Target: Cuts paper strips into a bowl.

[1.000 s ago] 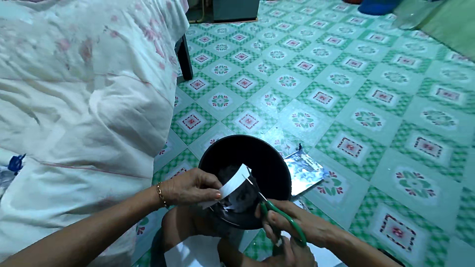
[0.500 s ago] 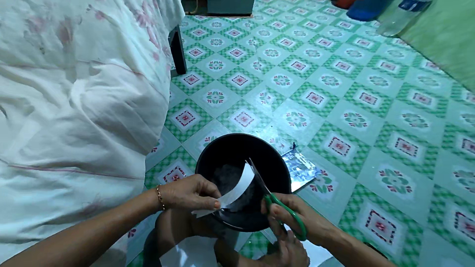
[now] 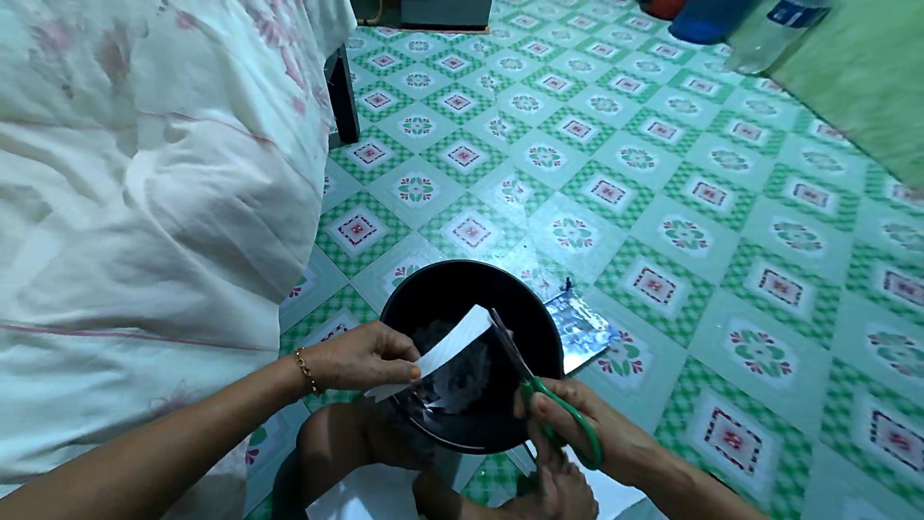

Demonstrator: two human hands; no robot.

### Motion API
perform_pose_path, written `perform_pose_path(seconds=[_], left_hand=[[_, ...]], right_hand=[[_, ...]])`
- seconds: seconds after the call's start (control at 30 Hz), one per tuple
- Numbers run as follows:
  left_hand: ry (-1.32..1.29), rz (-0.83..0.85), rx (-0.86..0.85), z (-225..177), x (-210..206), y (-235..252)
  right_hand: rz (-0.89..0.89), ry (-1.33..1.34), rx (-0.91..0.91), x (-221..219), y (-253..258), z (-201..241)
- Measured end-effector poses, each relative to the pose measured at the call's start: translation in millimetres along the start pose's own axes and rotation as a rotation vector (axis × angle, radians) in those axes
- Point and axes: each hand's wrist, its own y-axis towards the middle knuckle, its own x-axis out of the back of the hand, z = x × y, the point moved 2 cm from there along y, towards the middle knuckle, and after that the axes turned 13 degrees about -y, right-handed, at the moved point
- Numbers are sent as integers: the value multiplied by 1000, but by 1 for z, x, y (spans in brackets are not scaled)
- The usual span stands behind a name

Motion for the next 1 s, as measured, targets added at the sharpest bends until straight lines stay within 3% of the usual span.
perform_pose_path(seconds=[0.17, 0.4, 0.7, 1.0], left_hand=[[-89, -108, -43, -2, 6, 1], [-201, -96, -129, -5, -1, 0], [-129, 8, -32, -4, -4, 2], [-236, -86, -27, -3, 1, 4]], right_hand=[[208, -39, -10, -2, -2, -6], [357, -58, -43, -10, 4, -2], [118, -35, 122, -10, 11, 12], [246, 51, 204, -14, 8, -3]])
